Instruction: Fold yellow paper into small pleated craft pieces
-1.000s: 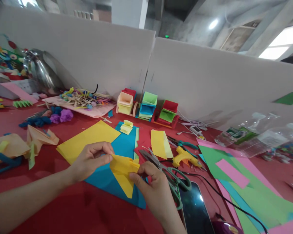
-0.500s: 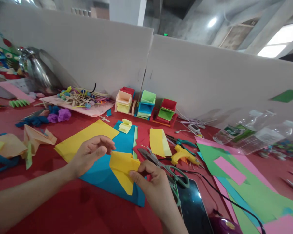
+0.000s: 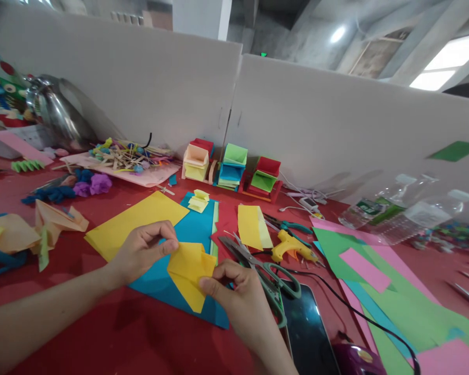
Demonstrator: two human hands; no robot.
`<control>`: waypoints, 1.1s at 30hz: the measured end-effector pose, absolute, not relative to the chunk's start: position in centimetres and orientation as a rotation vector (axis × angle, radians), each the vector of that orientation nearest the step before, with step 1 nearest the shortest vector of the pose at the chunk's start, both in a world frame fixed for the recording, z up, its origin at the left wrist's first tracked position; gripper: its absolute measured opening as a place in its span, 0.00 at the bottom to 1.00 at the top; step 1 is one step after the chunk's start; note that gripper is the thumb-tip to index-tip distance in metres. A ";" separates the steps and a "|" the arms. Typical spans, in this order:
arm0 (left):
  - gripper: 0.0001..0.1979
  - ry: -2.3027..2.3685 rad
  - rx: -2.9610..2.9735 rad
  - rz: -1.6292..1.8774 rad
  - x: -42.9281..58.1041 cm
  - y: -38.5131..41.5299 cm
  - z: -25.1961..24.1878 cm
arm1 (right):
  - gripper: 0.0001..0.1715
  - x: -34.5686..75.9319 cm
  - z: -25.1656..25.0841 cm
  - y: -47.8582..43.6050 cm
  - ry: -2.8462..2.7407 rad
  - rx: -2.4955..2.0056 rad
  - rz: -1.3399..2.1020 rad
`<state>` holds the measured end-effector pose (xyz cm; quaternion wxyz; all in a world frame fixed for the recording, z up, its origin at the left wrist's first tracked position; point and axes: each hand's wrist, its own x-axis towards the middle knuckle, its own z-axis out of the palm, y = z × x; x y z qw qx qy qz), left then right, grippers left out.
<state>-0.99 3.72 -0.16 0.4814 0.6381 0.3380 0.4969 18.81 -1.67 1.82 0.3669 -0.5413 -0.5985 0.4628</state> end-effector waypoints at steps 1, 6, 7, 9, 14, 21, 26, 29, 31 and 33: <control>0.09 0.812 1.518 1.202 -1.0 3.8 -0.3 | 0.18 18.8 1.8 -1.7 -1.521 -1.390 1.209; 0.12 0.663 1.314 1.180 -1.2 4.4 -0.8 | 0.17 18.9 1.7 -1.6 -1.489 -1.396 1.221; 0.16 0.627 1.316 1.158 -1.2 4.4 -0.7 | 0.17 18.9 1.7 -1.6 -1.500 -1.409 1.205; 0.25 0.638 1.401 1.042 -1.3 4.2 -0.3 | 0.17 18.7 1.9 -1.6 -1.550 -1.447 1.163; 0.16 0.912 1.720 0.520 -1.4 3.5 0.8 | 0.13 18.0 2.1 -1.9 -1.736 -1.534 1.025; 0.14 0.906 1.691 0.372 -1.1 3.3 0.3 | 0.11 17.7 1.9 -2.3 -1.855 -1.549 0.927; 0.13 0.865 1.574 0.408 -0.7 2.8 -0.3 | 0.10 17.7 1.9 -2.4 -1.866 -1.565 0.936; 0.13 0.862 1.570 0.381 -0.9 3.0 -0.4 | 0.10 17.5 2.0 -2.5 -1.839 -1.550 1.001; 0.13 0.865 1.581 0.347 -1.2 3.3 -0.3 | 0.10 17.5 2.2 -2.6 -1.810 -1.536 1.060; 0.14 0.859 1.606 0.326 -1.5 3.6 -0.2 | 0.10 17.6 2.3 -2.6 -1.780 -1.518 1.109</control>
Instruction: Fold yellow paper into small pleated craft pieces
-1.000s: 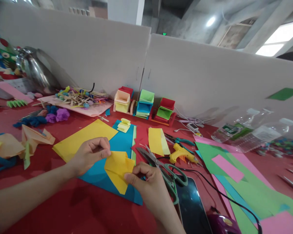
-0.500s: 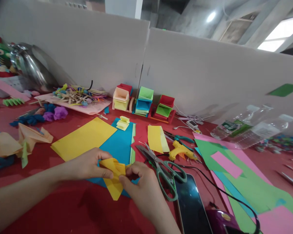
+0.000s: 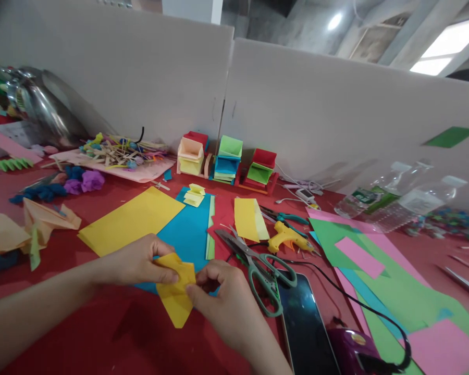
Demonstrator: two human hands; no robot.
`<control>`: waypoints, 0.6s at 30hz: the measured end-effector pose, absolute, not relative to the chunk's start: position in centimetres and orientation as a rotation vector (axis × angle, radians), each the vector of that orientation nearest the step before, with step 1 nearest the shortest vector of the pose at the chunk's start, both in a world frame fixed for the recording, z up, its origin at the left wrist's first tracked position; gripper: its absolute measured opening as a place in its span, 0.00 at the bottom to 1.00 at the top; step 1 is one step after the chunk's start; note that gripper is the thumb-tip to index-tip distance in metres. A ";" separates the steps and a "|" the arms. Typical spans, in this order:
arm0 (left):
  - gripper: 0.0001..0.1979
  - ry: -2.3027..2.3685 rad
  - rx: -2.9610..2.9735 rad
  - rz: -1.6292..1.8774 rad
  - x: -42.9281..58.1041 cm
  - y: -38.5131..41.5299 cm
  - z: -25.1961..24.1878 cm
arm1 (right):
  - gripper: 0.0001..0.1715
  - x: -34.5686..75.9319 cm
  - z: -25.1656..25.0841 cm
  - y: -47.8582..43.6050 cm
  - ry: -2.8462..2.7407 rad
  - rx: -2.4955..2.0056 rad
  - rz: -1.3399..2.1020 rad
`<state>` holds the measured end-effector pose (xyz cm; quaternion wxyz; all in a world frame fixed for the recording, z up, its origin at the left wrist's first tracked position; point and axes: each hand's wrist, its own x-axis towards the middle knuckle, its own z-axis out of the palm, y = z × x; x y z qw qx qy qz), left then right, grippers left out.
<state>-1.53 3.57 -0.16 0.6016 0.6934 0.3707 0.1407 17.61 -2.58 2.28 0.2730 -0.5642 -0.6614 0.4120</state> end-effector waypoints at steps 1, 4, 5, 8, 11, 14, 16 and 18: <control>0.14 0.847 1.622 0.318 -1.7 3.7 -0.1 | 0.10 17.7 2.3 -2.6 -1.768 -1.510 1.128; 0.14 0.830 1.673 0.338 -2.3 4.4 0.2 | 0.11 18.1 2.5 -2.4 -1.739 -1.510 1.168; 0.14 0.837 1.688 0.356 -2.5 4.7 0.2 | 0.12 18.3 2.6 -2.3 -1.725 -1.519 1.179; 0.12 0.832 1.694 0.386 -3.1 5.5 0.3 | 0.13 18.8 2.6 -2.1 -1.696 -1.545 1.218; 0.13 0.810 1.677 0.374 -3.2 5.8 0.1 | 0.13 19.2 2.4 -1.8 -1.706 -1.562 1.248; 0.12 0.877 1.755 0.394 -2.8 5.4 -0.2 | 0.08 19.2 2.0 -1.7 -1.725 -1.525 1.199; 0.12 0.934 1.847 0.398 -2.1 4.8 -0.2 | 0.17 18.8 1.6 -1.6 -1.702 -1.517 1.125; 0.11 0.971 1.926 0.387 -1.4 3.9 0.0 | 0.24 18.3 1.2 -1.7 -1.644 -1.538 1.161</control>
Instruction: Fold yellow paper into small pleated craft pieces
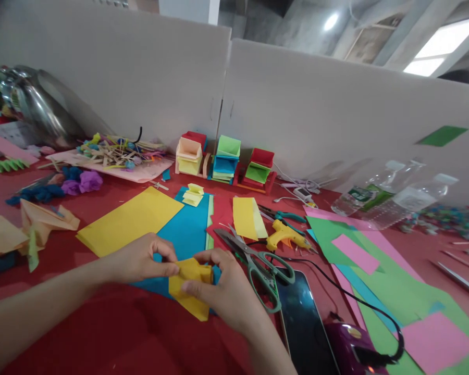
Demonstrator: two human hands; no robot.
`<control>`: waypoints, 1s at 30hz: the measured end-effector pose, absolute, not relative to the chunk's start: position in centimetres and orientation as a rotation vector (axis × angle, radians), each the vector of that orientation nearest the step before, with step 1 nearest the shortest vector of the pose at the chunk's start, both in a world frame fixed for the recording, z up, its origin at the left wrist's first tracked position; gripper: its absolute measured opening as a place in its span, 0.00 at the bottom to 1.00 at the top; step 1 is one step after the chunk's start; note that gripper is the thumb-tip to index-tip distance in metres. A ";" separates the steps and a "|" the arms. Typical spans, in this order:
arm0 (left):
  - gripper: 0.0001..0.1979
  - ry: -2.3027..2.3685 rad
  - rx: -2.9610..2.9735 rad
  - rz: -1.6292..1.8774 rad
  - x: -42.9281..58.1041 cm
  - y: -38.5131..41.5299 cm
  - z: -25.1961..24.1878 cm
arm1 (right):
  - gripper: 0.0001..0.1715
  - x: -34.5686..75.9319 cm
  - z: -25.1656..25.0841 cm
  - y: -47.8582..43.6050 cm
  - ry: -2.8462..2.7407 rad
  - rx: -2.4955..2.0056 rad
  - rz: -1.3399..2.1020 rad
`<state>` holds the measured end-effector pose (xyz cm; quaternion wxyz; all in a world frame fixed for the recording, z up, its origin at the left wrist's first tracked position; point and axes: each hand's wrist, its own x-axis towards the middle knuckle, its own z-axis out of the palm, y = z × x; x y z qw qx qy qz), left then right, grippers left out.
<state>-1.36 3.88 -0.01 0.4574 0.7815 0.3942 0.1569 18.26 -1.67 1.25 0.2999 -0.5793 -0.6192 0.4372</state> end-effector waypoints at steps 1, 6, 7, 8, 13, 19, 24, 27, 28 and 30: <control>0.11 0.981 1.960 0.387 -1.0 3.5 0.1 | 0.21 18.0 1.0 -1.7 -1.605 -1.547 1.225; 0.10 0.975 1.986 0.469 -0.5 2.4 0.6 | 0.13 17.2 0.4 -1.9 -1.426 -1.518 1.451; 0.10 0.966 1.966 0.482 -0.6 2.5 0.6 | 0.13 17.3 0.5 -1.9 -1.396 -1.501 1.481; 0.10 0.954 1.944 0.491 -0.7 2.7 0.5 | 0.13 17.5 0.6 -1.9 -1.367 -1.482 1.520; 0.11 0.926 1.869 0.539 -1.4 3.7 0.3 | 0.11 18.9 1.1 -1.4 -1.400 -1.495 1.501; 0.11 0.827 1.860 0.403 -1.6 4.1 0.3 | 0.11 19.5 0.9 -1.1 -1.763 -1.489 1.016; 0.15 0.876 1.665 0.511 -1.0 3.8 -0.8 | 0.11 19.2 0.8 -1.1 -1.554 -1.401 1.030; 0.15 0.972 1.318 0.812 -0.6 3.7 -1.3 | 0.20 19.1 0.8 -1.0 -1.338 -1.332 1.048; 0.15 0.962 1.225 0.895 -0.4 3.7 -1.4 | 0.22 19.0 0.7 -1.0 -1.333 -1.329 1.070; 0.13 0.884 1.114 0.975 -0.1 3.5 -1.4 | 0.27 18.5 0.4 -1.0 -1.369 -1.346 1.100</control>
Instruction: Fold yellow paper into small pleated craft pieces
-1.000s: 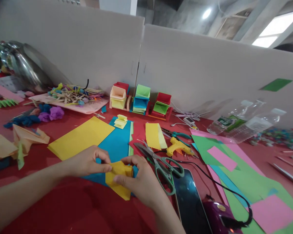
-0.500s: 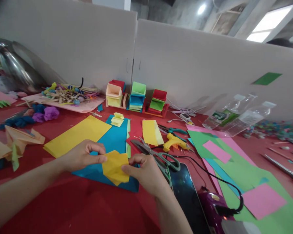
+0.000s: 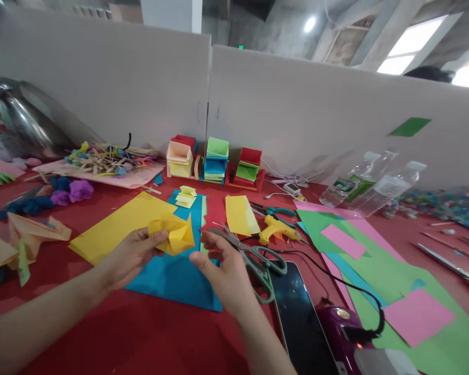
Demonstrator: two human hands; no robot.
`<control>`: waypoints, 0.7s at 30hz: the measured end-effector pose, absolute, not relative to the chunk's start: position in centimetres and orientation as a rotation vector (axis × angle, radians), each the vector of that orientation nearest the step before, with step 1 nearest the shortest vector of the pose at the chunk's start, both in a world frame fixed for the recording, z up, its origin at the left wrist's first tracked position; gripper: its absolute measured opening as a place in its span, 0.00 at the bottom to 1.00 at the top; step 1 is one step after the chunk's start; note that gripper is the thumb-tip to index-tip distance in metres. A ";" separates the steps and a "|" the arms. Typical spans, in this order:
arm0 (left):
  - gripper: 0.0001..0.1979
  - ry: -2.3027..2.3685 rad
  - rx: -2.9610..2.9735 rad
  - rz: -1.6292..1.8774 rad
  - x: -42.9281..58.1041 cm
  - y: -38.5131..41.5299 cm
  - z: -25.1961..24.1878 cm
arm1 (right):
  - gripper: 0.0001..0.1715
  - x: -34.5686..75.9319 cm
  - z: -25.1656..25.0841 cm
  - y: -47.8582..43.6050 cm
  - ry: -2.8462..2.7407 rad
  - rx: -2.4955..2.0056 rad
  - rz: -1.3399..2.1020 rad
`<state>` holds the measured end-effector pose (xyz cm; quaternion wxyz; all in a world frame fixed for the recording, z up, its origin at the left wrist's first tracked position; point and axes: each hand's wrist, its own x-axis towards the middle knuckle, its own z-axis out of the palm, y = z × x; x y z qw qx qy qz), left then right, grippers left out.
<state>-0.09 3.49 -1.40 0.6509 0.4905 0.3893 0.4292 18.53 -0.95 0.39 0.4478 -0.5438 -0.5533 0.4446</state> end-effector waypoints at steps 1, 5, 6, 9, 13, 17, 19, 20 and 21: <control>0.13 0.841 1.090 0.978 0.1 3.4 -1.4 | 0.29 18.2 0.2 -1.0 -1.377 -1.350 1.105; 0.13 0.786 1.112 0.922 0.7 2.7 -1.6 | 0.25 17.0 0.0 -1.2 -1.341 -1.224 1.159; 0.13 0.801 1.140 0.909 0.8 2.5 -1.6 | 0.22 16.9 0.0 -1.3 -1.335 -1.204 1.179; 0.14 0.859 1.246 0.858 1.0 2.0 -1.8 | 0.11 16.7 0.4 -1.5 -1.326 -1.267 1.181; 0.18 0.875 1.310 0.901 1.0 1.5 -1.8 | 0.13 16.6 0.6 -1.6 -1.365 -1.388 1.074; 0.21 0.774 1.253 0.907 0.9 1.5 -1.7 | 0.10 16.5 0.5 -1.8 -1.424 -1.401 1.072; 0.15 0.762 1.197 0.874 1.0 1.5 -1.6 | 0.08 16.4 0.3 -1.9 -1.442 -1.382 1.104; 0.12 0.773 1.168 0.876 1.0 1.6 -1.6 | 0.08 16.4 0.2 -1.9 -1.435 -1.368 1.128; 0.11 0.788 1.139 0.900 1.1 1.6 -1.6 | 0.08 16.3 0.0 -1.9 -1.415 -1.350 1.166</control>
